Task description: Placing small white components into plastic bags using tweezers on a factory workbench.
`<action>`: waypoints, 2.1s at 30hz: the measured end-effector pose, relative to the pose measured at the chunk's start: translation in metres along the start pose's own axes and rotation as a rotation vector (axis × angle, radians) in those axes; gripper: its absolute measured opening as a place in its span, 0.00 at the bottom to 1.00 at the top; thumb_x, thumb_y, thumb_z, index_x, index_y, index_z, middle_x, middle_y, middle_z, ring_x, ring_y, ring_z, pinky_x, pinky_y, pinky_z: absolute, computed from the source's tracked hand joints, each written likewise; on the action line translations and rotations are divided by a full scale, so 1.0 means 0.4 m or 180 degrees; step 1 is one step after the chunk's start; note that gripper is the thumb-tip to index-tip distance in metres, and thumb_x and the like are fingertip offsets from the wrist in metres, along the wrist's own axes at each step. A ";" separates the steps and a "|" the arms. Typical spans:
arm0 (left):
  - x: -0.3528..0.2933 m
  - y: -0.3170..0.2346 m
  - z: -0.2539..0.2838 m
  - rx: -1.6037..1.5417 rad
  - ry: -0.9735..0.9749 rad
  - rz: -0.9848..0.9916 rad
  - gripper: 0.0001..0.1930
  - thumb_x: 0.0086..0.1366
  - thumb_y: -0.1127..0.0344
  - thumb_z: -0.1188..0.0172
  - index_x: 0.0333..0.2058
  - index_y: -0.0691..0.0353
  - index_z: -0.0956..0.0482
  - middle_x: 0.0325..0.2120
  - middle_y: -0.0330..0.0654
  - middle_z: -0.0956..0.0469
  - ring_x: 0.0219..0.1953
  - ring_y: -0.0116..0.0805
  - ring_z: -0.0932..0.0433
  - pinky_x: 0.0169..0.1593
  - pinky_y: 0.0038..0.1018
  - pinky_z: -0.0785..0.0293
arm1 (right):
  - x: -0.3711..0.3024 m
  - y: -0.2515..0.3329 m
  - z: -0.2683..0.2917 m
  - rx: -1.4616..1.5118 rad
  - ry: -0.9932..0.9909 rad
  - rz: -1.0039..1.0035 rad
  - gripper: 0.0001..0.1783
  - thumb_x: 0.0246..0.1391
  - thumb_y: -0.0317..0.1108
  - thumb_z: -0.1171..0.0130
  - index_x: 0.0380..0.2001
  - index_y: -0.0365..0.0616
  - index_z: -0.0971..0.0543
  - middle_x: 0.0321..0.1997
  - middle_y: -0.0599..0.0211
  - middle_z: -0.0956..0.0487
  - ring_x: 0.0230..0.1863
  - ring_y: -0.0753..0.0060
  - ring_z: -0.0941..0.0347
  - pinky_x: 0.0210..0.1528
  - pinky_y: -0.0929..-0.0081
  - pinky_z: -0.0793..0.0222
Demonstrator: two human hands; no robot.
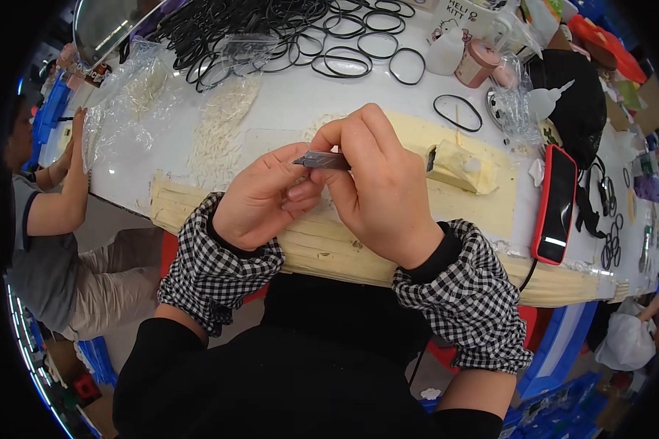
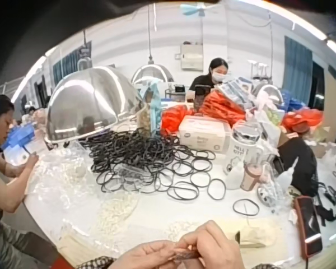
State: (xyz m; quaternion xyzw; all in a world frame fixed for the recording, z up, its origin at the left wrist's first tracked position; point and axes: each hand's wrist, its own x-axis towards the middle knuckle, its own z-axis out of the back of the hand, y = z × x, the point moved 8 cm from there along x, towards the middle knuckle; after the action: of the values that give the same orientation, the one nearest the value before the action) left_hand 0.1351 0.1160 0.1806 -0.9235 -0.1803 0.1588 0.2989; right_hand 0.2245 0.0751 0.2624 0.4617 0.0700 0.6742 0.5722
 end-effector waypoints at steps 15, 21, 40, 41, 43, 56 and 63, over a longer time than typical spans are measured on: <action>-0.004 -0.028 0.029 0.0442 -0.0625 -0.0417 0.11 0.68 0.59 0.47 0.33 0.61 0.26 0.22 0.28 0.32 0.22 0.15 0.41 0.27 0.14 0.44 | -0.015 0.001 -0.014 0.0009 0.0079 0.0106 0.09 0.41 0.26 0.38 0.29 0.44 0.25 0.27 0.69 0.28 0.23 0.71 0.27 0.22 0.77 0.33; -0.006 -0.025 0.024 0.0239 -0.0543 -0.0347 0.11 0.69 0.59 0.49 0.31 0.60 0.27 0.21 0.28 0.35 0.23 0.16 0.42 0.28 0.15 0.45 | -0.006 -0.004 -0.004 -0.0575 0.0203 -0.0020 0.15 0.48 0.43 0.36 0.25 0.44 0.27 0.20 0.70 0.29 0.19 0.70 0.29 0.18 0.76 0.37; -0.006 -0.018 0.016 0.0139 -0.0441 -0.0257 0.10 0.70 0.61 0.53 0.34 0.61 0.30 0.21 0.29 0.37 0.23 0.17 0.44 0.28 0.16 0.45 | -0.015 -0.005 -0.015 -0.1118 0.0303 -0.0109 0.20 0.50 0.50 0.39 0.19 0.46 0.29 0.16 0.72 0.31 0.16 0.70 0.31 0.16 0.74 0.39; -0.006 -0.018 0.015 0.0130 -0.0432 -0.0254 0.10 0.70 0.61 0.53 0.34 0.60 0.30 0.21 0.29 0.38 0.23 0.17 0.44 0.28 0.16 0.45 | -0.016 -0.004 -0.016 -0.1122 0.0338 -0.0113 0.20 0.50 0.50 0.39 0.19 0.46 0.29 0.16 0.72 0.31 0.16 0.70 0.31 0.16 0.74 0.39; -0.005 -0.018 0.015 0.0156 -0.0410 -0.0261 0.10 0.70 0.61 0.53 0.34 0.60 0.30 0.21 0.29 0.38 0.23 0.17 0.44 0.28 0.17 0.45 | -0.017 -0.003 -0.017 -0.1127 0.0408 -0.0124 0.20 0.50 0.50 0.39 0.19 0.46 0.29 0.16 0.72 0.31 0.16 0.70 0.31 0.16 0.74 0.39; -0.004 -0.017 0.019 0.0182 -0.0417 -0.0256 0.10 0.71 0.60 0.54 0.35 0.60 0.30 0.20 0.29 0.38 0.23 0.17 0.44 0.29 0.16 0.44 | -0.018 0.000 -0.018 -0.1099 0.0394 -0.0141 0.19 0.50 0.47 0.38 0.20 0.45 0.29 0.16 0.70 0.31 0.16 0.68 0.33 0.17 0.74 0.40; -0.001 -0.033 0.047 -0.0393 -0.0447 -0.0414 0.11 0.70 0.60 0.51 0.34 0.61 0.30 0.26 0.34 0.33 0.24 0.21 0.40 0.28 0.17 0.43 | -0.007 -0.020 0.007 -0.0763 0.0110 -0.0282 0.12 0.50 0.37 0.37 0.25 0.42 0.28 0.21 0.66 0.30 0.19 0.65 0.31 0.20 0.73 0.37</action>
State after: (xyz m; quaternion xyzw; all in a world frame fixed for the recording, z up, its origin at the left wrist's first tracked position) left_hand 0.1240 0.1350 0.1742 -0.9132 -0.2697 0.1919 0.2378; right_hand 0.2319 0.0740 0.2575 0.3747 0.0191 0.6596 0.6513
